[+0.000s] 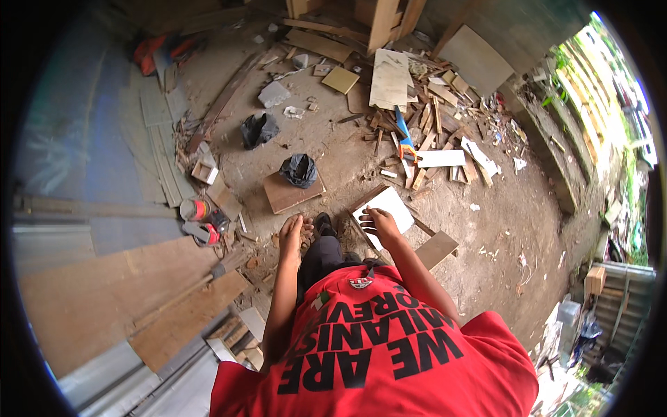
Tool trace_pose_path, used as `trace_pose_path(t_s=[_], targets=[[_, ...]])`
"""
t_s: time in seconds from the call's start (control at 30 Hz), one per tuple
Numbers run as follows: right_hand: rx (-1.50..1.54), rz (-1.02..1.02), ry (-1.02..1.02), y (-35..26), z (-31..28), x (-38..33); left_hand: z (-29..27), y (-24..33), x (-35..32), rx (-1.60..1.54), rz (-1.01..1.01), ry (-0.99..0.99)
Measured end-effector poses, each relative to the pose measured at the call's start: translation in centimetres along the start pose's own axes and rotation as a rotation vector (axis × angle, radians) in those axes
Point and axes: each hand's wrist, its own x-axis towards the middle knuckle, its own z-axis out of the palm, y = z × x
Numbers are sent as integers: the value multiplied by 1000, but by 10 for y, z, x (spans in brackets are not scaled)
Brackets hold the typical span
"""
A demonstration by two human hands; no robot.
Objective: The person sits on the floor and uses a hammer to drive nails into a wooden pallet. They repeatedly pick up nails from a plastic bag, position them on the pallet slats, and hammer them in. The person also moves pieces of wood and a white board around the workspace.
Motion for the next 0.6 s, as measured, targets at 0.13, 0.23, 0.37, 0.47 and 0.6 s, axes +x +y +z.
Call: trace_pose_path(t_s=[0.13, 0.23, 0.37, 0.47, 0.6], targets=[[72, -102, 53, -48, 17, 33, 11, 49, 50, 104, 30, -71], [59, -202, 96, -87, 43, 40, 32, 93, 79, 199, 63, -146], [117, -274, 86, -117, 67, 33, 56, 134, 116, 245, 105, -239], [129, -295, 74, -130, 68, 29, 72, 151, 131, 225, 105, -266], [142, -319, 106, -150, 62, 31, 79, 138, 153, 177, 55, -251]])
